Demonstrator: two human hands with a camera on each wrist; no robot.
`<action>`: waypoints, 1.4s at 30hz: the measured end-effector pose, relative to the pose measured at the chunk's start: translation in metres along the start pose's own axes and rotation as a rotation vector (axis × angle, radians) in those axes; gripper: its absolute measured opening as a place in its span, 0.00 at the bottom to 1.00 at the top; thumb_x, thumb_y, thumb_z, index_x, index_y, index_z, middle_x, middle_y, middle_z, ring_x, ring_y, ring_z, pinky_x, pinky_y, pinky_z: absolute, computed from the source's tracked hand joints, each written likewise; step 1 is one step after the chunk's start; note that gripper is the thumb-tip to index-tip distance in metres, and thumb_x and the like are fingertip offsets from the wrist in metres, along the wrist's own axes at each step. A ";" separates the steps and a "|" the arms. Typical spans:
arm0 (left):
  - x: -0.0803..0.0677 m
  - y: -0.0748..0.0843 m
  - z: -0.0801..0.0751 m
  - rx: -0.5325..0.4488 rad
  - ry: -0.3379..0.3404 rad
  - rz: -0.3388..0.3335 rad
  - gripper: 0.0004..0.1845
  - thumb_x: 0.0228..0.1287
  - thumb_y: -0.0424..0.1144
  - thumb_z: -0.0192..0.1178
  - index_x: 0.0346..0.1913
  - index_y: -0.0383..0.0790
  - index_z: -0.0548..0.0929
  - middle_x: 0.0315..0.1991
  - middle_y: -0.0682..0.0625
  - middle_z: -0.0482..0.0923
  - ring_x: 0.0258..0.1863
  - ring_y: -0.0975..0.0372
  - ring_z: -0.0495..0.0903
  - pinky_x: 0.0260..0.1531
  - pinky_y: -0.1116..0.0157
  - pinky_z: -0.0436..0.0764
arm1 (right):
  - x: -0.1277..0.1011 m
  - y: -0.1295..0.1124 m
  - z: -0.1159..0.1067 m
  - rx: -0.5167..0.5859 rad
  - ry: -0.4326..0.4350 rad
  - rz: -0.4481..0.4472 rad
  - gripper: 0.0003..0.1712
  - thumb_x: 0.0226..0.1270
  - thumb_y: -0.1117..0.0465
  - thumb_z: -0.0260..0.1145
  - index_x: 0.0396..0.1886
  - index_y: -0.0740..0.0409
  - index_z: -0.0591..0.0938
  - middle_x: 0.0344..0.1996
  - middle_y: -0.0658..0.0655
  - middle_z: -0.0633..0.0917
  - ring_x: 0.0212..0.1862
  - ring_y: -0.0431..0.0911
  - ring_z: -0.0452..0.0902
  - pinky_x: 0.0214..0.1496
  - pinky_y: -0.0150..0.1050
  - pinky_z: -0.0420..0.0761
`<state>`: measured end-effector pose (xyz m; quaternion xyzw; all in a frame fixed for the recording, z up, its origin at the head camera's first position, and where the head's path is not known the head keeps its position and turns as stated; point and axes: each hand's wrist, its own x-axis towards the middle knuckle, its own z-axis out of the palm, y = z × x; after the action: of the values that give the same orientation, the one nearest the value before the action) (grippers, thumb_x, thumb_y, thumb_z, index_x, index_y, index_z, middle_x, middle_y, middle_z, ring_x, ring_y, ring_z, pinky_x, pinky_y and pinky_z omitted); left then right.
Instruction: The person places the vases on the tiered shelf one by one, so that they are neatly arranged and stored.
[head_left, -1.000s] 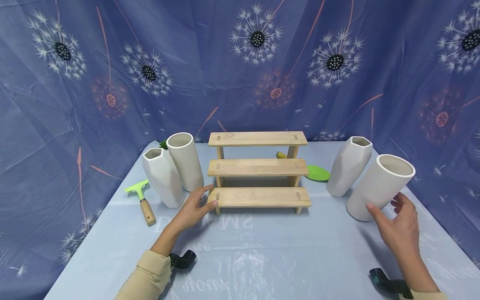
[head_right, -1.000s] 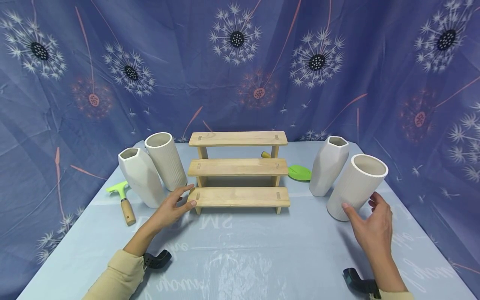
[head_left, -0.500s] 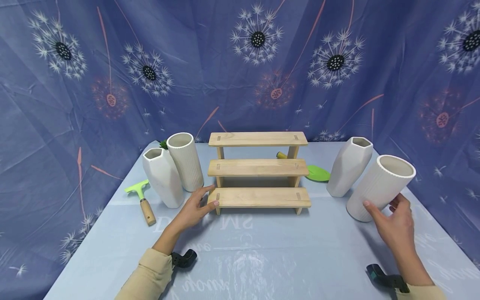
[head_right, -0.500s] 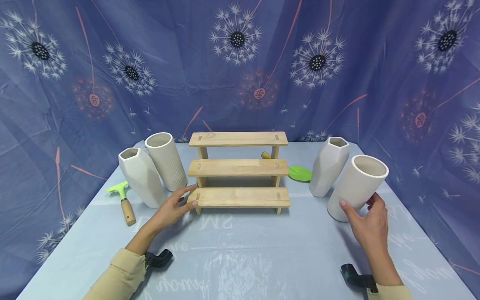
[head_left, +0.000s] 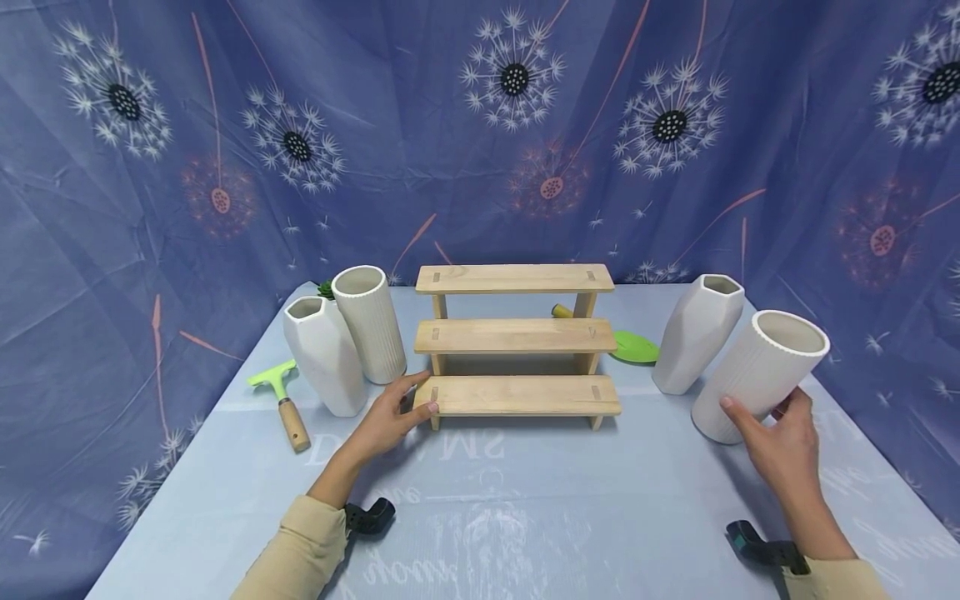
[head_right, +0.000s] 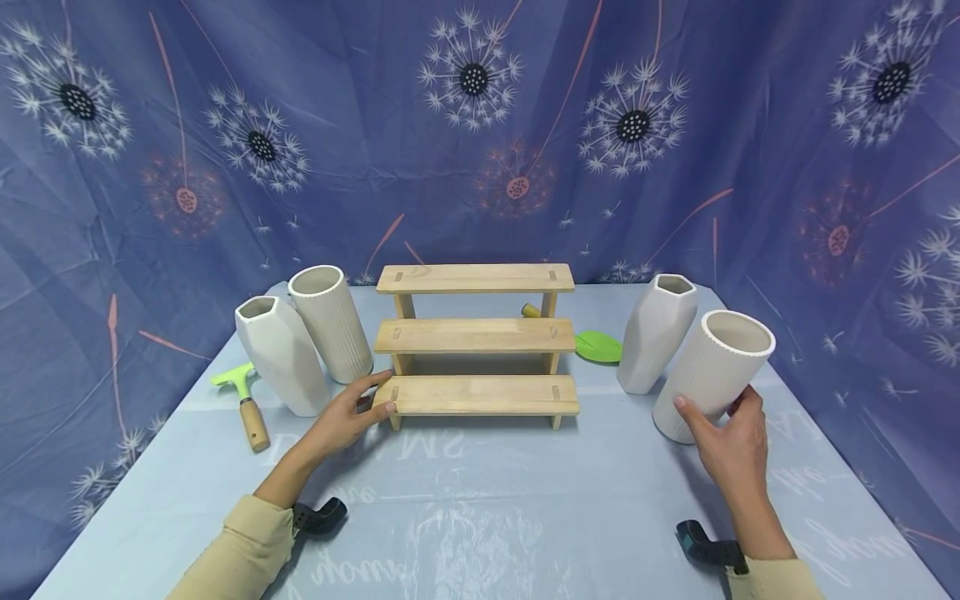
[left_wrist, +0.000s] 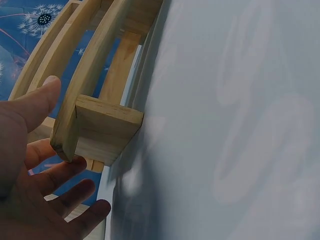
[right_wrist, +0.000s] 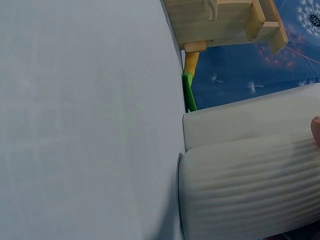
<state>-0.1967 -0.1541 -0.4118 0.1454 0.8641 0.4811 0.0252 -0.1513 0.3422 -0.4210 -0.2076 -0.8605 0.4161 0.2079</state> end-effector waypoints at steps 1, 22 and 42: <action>0.002 -0.005 0.001 0.001 0.001 -0.001 0.33 0.64 0.38 0.61 0.68 0.31 0.63 0.69 0.32 0.59 0.70 0.41 0.57 0.65 0.43 0.62 | 0.000 0.000 0.000 0.000 0.001 -0.002 0.52 0.58 0.49 0.68 0.73 0.61 0.49 0.66 0.72 0.63 0.64 0.68 0.63 0.63 0.63 0.62; 0.012 -0.026 0.007 -0.017 0.004 -0.027 0.34 0.62 0.43 0.63 0.69 0.39 0.64 0.66 0.38 0.64 0.63 0.48 0.66 0.61 0.45 0.67 | 0.006 -0.001 0.006 0.039 -0.021 0.049 0.53 0.57 0.47 0.68 0.71 0.61 0.48 0.65 0.72 0.63 0.63 0.65 0.63 0.59 0.62 0.63; 0.012 -0.024 0.007 0.010 0.010 -0.005 0.32 0.61 0.42 0.63 0.68 0.41 0.66 0.63 0.38 0.67 0.58 0.50 0.70 0.57 0.50 0.70 | 0.007 0.001 0.006 0.018 -0.010 0.105 0.53 0.57 0.45 0.68 0.72 0.61 0.50 0.66 0.71 0.64 0.63 0.65 0.64 0.58 0.61 0.65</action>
<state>-0.2125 -0.1563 -0.4345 0.1412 0.8669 0.4776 0.0215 -0.1604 0.3425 -0.4236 -0.2487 -0.8457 0.4351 0.1834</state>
